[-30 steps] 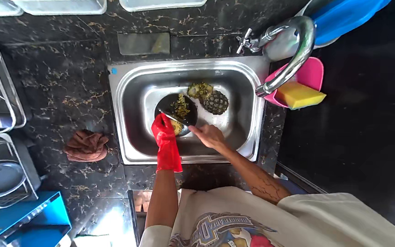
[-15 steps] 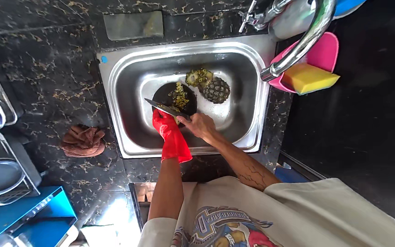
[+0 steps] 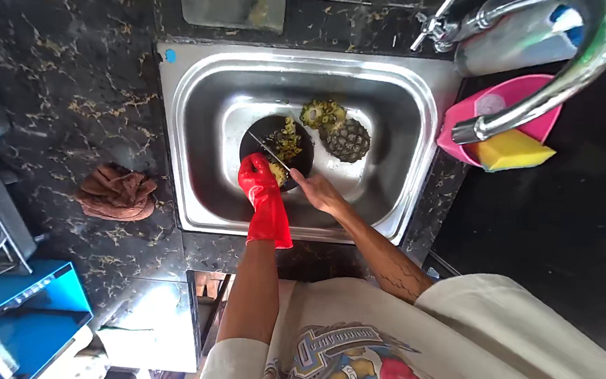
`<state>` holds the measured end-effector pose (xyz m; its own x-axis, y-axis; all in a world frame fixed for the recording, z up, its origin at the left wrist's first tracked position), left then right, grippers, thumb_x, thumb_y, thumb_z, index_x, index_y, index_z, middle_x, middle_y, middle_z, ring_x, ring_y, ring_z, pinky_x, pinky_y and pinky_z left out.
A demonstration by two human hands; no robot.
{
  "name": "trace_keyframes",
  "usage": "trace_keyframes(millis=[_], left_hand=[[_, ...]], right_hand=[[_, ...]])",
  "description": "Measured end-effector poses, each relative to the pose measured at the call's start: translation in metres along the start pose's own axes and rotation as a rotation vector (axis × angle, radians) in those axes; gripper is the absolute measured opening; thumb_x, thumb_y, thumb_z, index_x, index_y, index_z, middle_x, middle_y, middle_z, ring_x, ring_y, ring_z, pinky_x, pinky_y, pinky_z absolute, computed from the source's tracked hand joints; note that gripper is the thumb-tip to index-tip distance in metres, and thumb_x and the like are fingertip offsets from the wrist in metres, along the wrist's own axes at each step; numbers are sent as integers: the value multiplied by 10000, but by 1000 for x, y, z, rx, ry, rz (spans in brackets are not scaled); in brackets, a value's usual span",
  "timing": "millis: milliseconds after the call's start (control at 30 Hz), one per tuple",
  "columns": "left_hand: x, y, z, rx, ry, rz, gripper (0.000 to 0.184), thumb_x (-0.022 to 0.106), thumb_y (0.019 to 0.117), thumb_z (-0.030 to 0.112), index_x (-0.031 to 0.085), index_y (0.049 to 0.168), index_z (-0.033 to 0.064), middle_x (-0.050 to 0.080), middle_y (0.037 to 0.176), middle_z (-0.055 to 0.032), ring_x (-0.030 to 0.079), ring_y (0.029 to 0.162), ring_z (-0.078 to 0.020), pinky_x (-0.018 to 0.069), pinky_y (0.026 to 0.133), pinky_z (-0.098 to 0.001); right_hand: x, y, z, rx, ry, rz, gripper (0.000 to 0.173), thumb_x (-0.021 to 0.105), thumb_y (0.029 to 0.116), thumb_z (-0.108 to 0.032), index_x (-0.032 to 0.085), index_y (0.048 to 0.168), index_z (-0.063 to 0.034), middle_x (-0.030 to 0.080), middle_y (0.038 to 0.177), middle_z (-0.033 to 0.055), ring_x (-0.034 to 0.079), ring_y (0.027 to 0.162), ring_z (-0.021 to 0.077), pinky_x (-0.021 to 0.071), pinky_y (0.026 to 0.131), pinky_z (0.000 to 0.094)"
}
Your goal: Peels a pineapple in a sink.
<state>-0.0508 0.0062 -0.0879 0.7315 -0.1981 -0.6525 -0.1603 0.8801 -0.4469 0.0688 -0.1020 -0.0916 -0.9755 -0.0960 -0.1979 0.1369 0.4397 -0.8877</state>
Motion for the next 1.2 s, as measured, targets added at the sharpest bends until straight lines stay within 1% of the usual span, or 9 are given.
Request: trace_keyframes(millis=[100,233,400,533,700,867,933,1067,1200], left_hand=[[3,4,-3,11,9,-4,248,546,1044,223,747,1059,79,743,975,-73,694,934,-137,547,890,-364],[2,4,-3,-6,16,-11,257,543,1044,238,744,1062,78,740,976,-76,693,939,-144,547,892,-381],[5,4,-5,-3,-30,12,232,568,1033,232,746,1023,83,730,917,-52,682,870,-112,545,838,-341],[4,5,-2,-13,-3,20,238,571,1035,252,747,1037,91,734,934,-63,688,888,-132,547,846,-369],[6,0,2,-5,-10,37,254,576,1039,272,750,1075,90,742,983,-71,692,919,-133,545,873,-361],[-1,3,6,25,62,-8,285,570,1039,305,752,1090,90,747,1012,-93,700,956,-174,543,904,-413],[-5,8,0,106,65,-86,284,583,1032,314,756,1066,91,751,984,-80,707,923,-152,561,889,-398],[-14,9,-3,254,-34,-162,302,554,1051,318,737,1081,80,737,978,-64,693,907,-106,566,878,-342],[-14,-5,-11,192,-87,-73,308,522,1067,250,686,1217,37,715,1146,-114,665,1078,-134,517,996,-330]], right_hand=[[3,20,2,1,67,-65,899,242,967,-800,633,784,-11,569,684,136,583,624,287,510,632,537],[7,35,4,12,208,-136,804,255,958,-810,500,646,-111,434,521,13,434,421,152,411,437,359],[5,31,14,95,344,-219,724,276,989,-762,452,658,-143,377,502,-21,378,392,115,370,402,294],[7,42,9,44,282,-168,779,265,977,-781,496,650,-112,426,524,3,424,427,137,394,436,332],[3,39,1,20,81,-89,931,208,957,-814,644,845,1,597,762,160,597,706,298,502,685,534],[-6,32,28,15,116,-112,906,263,955,-813,660,950,0,601,812,157,593,742,285,509,715,518],[-17,18,44,39,62,-97,946,288,939,-829,689,993,26,662,929,229,652,889,361,514,819,603],[-22,-20,28,-35,-14,116,889,292,937,-827,659,768,-36,638,762,173,656,779,355,505,691,613],[-8,-42,8,-43,-240,148,890,321,891,-871,677,786,-62,665,774,163,682,811,371,514,677,606]])
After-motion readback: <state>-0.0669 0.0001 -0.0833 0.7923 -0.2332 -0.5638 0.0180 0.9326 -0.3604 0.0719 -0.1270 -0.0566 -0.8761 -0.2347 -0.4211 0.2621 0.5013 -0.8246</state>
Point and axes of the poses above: each hand's wrist, its own y-axis towards the middle knuckle, its own x-axis out of the palm, z = x × y, the point moved 3 cm from there along y, towards the middle knuckle
